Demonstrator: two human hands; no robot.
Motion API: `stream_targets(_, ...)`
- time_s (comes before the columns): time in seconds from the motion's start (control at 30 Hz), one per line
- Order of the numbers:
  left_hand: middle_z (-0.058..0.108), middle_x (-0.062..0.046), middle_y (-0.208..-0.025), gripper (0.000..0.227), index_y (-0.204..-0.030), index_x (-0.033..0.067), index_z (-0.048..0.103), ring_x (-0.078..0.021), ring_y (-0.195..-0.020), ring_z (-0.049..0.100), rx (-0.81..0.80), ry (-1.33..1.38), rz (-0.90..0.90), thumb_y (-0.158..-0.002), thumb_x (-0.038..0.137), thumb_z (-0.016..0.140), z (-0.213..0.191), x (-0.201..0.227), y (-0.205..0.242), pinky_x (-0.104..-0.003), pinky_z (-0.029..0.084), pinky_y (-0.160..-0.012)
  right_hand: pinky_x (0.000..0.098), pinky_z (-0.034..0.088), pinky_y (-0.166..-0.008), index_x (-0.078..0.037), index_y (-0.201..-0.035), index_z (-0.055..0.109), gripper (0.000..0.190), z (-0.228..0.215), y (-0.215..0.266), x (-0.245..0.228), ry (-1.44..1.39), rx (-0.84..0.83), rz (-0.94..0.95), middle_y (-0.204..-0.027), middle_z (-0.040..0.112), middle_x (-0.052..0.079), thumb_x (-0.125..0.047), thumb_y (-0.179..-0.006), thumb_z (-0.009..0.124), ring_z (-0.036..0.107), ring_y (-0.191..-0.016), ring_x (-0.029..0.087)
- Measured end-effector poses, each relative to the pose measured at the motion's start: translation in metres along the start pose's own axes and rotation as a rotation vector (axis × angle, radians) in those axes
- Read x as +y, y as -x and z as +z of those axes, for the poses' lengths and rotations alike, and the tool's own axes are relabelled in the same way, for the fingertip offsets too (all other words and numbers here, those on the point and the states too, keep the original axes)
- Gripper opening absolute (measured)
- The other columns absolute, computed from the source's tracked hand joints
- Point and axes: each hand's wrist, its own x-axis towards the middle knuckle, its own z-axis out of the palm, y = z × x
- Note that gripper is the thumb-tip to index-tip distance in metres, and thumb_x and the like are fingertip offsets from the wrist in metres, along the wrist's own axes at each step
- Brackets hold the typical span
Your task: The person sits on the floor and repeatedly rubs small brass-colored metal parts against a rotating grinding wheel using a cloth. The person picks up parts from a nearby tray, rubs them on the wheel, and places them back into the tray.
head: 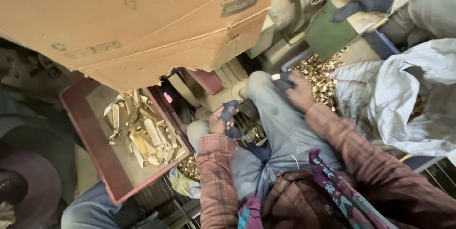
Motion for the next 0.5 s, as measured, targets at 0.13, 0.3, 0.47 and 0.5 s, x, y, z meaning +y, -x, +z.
stream_targets(0.13, 0.078, -0.018, -0.104, 0.035, -0.117, -0.0062, 0.068, -0.0099, -0.049, 0.056, -0.069, 0.138, -0.006, -0.100, 0.022, 0.056, 0.004, 0.007, -0.003, -0.021, 0.036, -0.039, 0.0416, 0.052, -0.085, -0.002, -0.114, 0.073, 0.033, -0.076, 0.008, 0.031, 0.456, -0.012, 0.070, -0.104, 0.065, 0.018, -0.009, -0.083, 0.068, 0.064, -0.095, 0.034)
stream_targets(0.3, 0.075, -0.022, -0.105, 0.038, -0.124, -0.0063, 0.068, -0.0076, -0.048, 0.051, -0.128, 0.149, -0.044, -0.104, 0.024, 0.056, 0.013, 0.027, 0.004, -0.020, 0.032, -0.040, 0.0449, 0.052, -0.086, -0.006, -0.113, 0.077, 0.024, -0.097, 0.020, 0.033, 0.573, 0.137, 0.102, -0.109, 0.069, 0.019, -0.016, -0.093, 0.070, 0.065, -0.098, 0.037)
stream_targets(0.47, 0.075, -0.020, -0.097, 0.038, -0.121, -0.0058, 0.069, -0.0080, -0.046, 0.050, -0.108, 0.321, -0.137, -0.104, 0.025, 0.056, 0.022, 0.043, 0.007, -0.021, 0.032, -0.039, 0.0405, 0.050, -0.087, -0.001, -0.109, 0.069, 0.024, -0.049, 0.020, -0.010, 0.175, -0.037, -0.038, -0.101, 0.064, 0.018, -0.018, -0.091, 0.071, 0.063, -0.096, 0.034)
stream_targets(0.5, 0.075, -0.020, -0.096, 0.037, -0.121, -0.0056, 0.069, -0.0081, -0.046, 0.050, -0.114, 0.327, -0.140, -0.104, 0.025, 0.056, 0.023, 0.044, 0.006, -0.021, 0.032, -0.039, 0.0394, 0.050, -0.086, -0.002, -0.105, 0.068, 0.023, -0.031, 0.019, -0.022, 0.167, -0.126, -0.072, -0.099, 0.063, 0.017, -0.013, -0.084, 0.068, 0.062, -0.096, 0.033)
